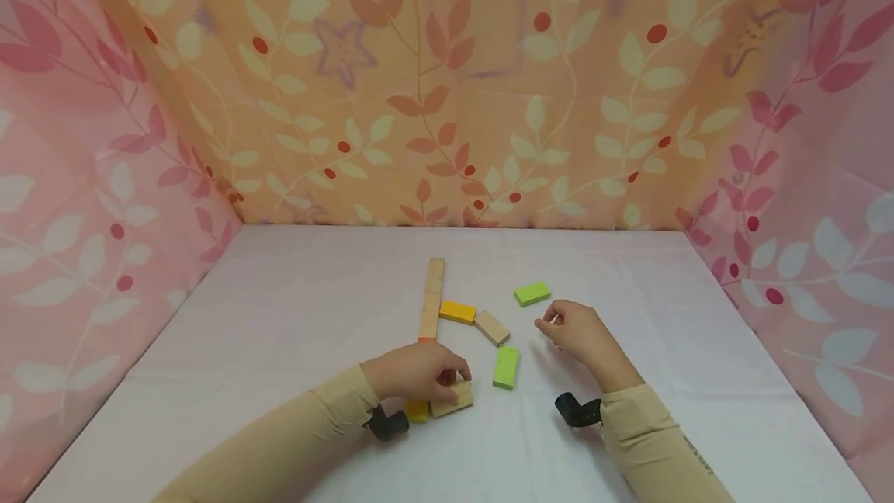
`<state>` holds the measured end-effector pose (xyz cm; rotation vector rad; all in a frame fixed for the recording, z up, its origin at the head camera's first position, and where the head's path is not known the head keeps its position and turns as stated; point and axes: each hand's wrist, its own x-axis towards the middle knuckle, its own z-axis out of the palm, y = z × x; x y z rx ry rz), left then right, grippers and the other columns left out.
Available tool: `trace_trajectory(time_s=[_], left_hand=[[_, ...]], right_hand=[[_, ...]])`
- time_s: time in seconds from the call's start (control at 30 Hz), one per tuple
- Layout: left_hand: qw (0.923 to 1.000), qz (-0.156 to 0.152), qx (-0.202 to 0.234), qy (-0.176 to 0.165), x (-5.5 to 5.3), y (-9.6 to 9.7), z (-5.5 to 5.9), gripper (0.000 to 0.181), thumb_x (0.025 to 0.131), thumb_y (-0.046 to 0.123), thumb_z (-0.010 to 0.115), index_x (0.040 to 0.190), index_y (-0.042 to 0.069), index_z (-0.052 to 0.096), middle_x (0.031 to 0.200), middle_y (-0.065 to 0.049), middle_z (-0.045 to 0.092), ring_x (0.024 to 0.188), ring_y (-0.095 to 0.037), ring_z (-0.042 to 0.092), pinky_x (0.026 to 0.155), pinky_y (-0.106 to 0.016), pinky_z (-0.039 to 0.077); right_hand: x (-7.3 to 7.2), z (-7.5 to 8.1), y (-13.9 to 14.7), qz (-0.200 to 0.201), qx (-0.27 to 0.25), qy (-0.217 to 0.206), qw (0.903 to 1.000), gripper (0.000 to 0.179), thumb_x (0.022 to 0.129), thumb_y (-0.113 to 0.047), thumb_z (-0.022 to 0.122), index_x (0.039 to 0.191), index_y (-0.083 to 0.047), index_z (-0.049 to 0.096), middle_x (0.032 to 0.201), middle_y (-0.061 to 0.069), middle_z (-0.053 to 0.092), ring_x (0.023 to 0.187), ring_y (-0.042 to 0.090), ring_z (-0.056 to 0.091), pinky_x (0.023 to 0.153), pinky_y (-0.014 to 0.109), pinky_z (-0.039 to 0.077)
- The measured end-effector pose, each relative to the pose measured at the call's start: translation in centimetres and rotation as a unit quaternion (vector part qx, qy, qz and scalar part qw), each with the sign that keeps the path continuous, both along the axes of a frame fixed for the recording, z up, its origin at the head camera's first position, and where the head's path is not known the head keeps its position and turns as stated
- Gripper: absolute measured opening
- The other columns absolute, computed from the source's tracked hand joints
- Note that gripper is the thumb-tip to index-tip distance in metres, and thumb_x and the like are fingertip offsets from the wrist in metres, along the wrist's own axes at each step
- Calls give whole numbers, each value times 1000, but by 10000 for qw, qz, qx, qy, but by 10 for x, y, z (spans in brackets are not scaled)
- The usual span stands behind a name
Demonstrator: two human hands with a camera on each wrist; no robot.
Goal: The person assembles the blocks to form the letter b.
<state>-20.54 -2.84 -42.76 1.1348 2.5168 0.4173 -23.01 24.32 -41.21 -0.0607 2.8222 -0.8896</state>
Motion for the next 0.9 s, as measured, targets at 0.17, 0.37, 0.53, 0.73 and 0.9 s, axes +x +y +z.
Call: trace_trajectory(time_s=[0.17,0.37,0.53,0.73,0.9], left_hand=[[10000,-8,-18,20,-1,1,0,28,80,28,70,107,20,63,78,13,55,68,0,48,61,-13,40],[9998,44,217,10,-1,1,-2,28,80,20,70,107,19,63,83,12,59,70,1,50,63,-13,42],[9997,-47,220,41,-2,3,-5,25,80,17,70,105,20,65,80,13,58,69,2,49,62,-12,41],[9998,-187,85,-78,-1,3,-3,28,78,24,73,105,22,67,76,14,54,69,0,47,61,-14,40],[9996,-182,1,-205,0,4,0,27,76,26,75,102,21,66,77,13,54,70,-1,48,61,-14,41]], right_hand=[[0,0,-1,56,-11,16,10000,18,88,-28,60,88,-10,58,62,2,51,57,17,48,50,28,37],[1,1,-2,68,10,58,10000,18,88,-27,60,88,-9,58,61,2,51,57,16,48,50,29,37],[1,1,-3,105,1,56,9999,18,88,-27,60,87,-9,58,60,2,50,57,16,47,51,28,37],[1,1,-3,108,5,85,9999,18,88,-27,59,87,-10,58,60,2,51,56,16,47,50,29,37],[1,-1,-3,121,16,104,9999,18,88,-27,59,87,-9,58,59,2,50,56,16,47,50,29,36]])
